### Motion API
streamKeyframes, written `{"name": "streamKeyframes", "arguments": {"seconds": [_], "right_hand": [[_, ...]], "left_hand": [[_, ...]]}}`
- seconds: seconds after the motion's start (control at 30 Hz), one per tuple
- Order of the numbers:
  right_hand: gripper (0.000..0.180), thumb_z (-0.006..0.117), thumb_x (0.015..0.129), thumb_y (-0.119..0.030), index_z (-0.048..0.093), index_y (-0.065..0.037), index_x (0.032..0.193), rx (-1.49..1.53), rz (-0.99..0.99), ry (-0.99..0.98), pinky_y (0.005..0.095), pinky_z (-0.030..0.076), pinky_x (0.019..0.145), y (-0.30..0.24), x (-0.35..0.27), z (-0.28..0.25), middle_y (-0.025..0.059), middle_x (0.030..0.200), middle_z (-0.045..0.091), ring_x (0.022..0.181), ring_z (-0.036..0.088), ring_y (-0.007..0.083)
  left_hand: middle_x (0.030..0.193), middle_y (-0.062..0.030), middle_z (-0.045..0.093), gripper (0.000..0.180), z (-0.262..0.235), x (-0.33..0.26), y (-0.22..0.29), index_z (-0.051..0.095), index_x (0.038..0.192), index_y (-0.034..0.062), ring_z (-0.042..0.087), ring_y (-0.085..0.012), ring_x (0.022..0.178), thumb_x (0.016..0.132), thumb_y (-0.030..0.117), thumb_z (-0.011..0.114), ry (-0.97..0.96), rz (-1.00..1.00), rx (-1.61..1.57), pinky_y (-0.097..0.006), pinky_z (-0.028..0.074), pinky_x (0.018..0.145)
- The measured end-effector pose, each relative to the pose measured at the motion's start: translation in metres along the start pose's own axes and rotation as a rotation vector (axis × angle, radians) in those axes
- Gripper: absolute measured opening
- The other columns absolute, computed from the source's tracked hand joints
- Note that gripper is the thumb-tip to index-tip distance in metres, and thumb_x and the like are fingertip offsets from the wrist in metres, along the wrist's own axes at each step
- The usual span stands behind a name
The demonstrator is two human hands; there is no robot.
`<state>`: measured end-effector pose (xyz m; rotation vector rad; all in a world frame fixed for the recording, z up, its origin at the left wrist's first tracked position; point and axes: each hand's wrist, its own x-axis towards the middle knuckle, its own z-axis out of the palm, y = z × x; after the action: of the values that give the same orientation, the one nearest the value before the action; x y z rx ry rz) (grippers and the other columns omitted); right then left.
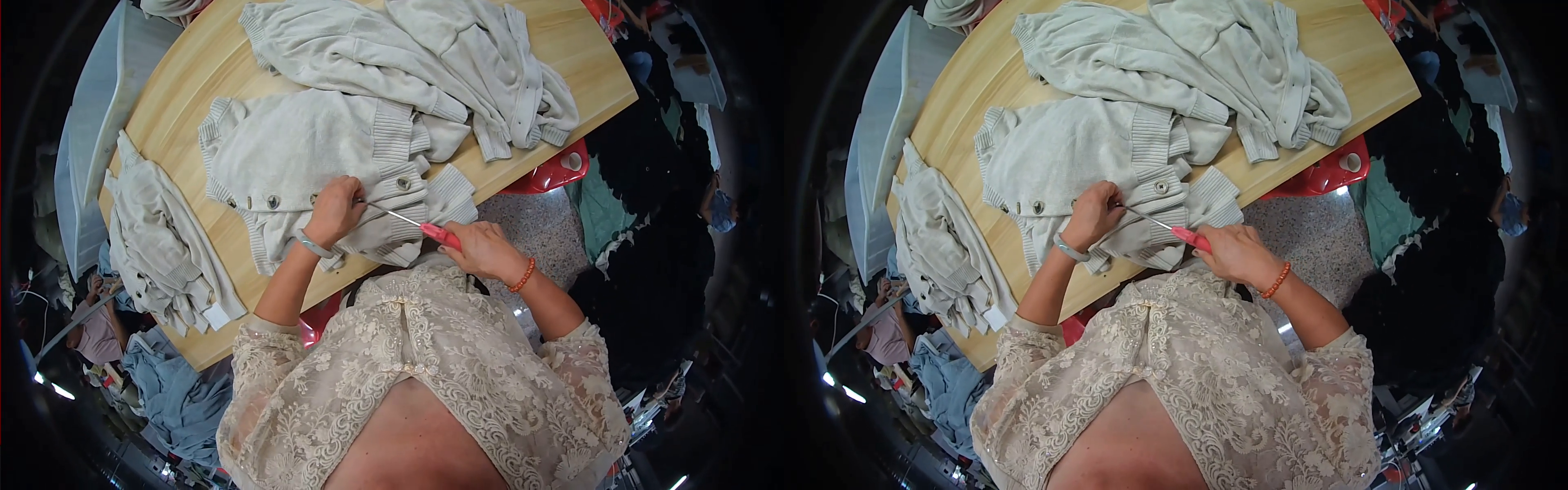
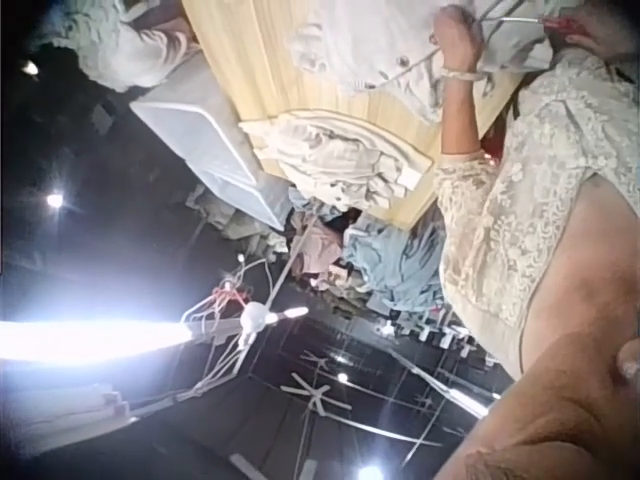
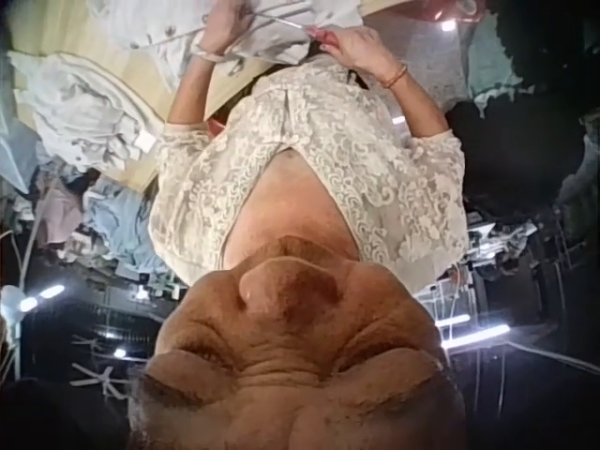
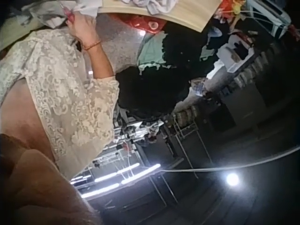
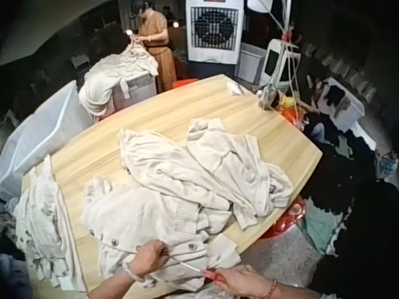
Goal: Using scissors to trim loose threads from cardigans on a workshop table.
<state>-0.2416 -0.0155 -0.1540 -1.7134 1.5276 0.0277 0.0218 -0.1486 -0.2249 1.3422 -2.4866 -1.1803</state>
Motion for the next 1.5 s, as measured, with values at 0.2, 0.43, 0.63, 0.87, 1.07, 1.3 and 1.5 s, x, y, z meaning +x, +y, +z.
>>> {"name": "streamKeyframes", "arguments": {"seconds": [0.2,0.43,0.63,0.87,1.07,1.3,1.5], "right_hand": [[0.027,0.061,0.09,-0.027,0.056,-0.01,0.11,0.131,-0.029,0.104,0.0457,0.048,0.075,0.019,-0.003,0.005,0.0175,0.088,0.063,0.086,0.062,0.0353],[0.023,0.063,0.089,-0.024,0.056,-0.009,0.104,0.023,0.082,0.175,0.048,0.048,0.072,0.046,-0.03,-0.005,0.0168,0.085,0.062,0.082,0.061,0.0367],[0.029,0.063,0.088,-0.03,0.056,-0.008,0.106,0.007,0.121,0.032,0.0507,0.047,0.073,0.048,-0.034,-0.004,0.0216,0.083,0.064,0.081,0.062,0.0421],[0.031,0.06,0.088,-0.033,0.058,-0.008,0.107,0.051,0.113,-0.063,0.0517,0.048,0.082,0.044,-0.026,-0.016,0.0217,0.091,0.067,0.087,0.064,0.0421],[0.032,0.06,0.088,-0.033,0.058,-0.008,0.109,0.038,0.067,-0.069,0.0504,0.048,0.081,0.041,-0.027,-0.017,0.0217,0.093,0.067,0.089,0.063,0.0417],[0.026,0.06,0.09,-0.023,0.058,-0.005,0.109,0.125,0.178,0.172,0.0498,0.047,0.076,0.055,-0.026,-0.01,0.0219,0.088,0.064,0.086,0.061,0.0425],[0.033,0.058,0.079,0.001,0.059,-0.006,0.112,0.063,-0.029,0.47,0.0441,0.046,0.089,0.063,-0.008,0.008,0.017,0.112,0.059,0.101,0.057,0.0378]], "left_hand": [[0.091,-0.0121,0.062,0.028,0.004,0.006,0.022,0.065,0.097,0.0061,0.057,-0.0336,0.087,0.069,0.011,0.07,0.208,0.256,0.187,-0.043,0.044,0.075],[0.095,-0.0168,0.061,0.034,0.068,0.042,0.034,0.061,0.099,0.0024,0.058,-0.0358,0.092,0.068,0.007,0.073,0.104,0.092,0.061,-0.042,0.047,0.08],[0.084,-0.0164,0.062,0.02,0.066,0.044,0.024,0.061,0.084,0.0009,0.06,-0.0335,0.082,0.066,0.003,0.069,0.043,0.002,-0.168,-0.04,0.048,0.074],[0.072,-0.0121,0.065,0.009,0.058,0.03,0.023,0.064,0.079,0.0,0.062,-0.0238,0.066,0.07,0.001,0.068,0.015,-0.075,-0.339,-0.033,0.049,0.063],[0.078,-0.0106,0.067,0.012,0.063,0.016,0.023,0.066,0.086,-0.0011,0.063,-0.0173,0.069,0.074,-0.001,0.07,0.086,-0.072,-0.336,-0.029,0.05,0.066],[0.112,-0.0118,0.063,0.025,0.036,-0.035,0.068,0.064,0.106,0.0003,0.061,-0.026,0.103,0.081,0.003,0.065,0.199,0.002,-0.607,-0.035,0.048,0.089],[0.131,-0.023,0.05,0.081,-0.052,-0.073,0.188,0.044,0.135,-0.0063,0.046,-0.0376,0.125,0.084,0.051,0.069,-0.289,0.897,-1.899,-0.048,0.034,0.106]]}}
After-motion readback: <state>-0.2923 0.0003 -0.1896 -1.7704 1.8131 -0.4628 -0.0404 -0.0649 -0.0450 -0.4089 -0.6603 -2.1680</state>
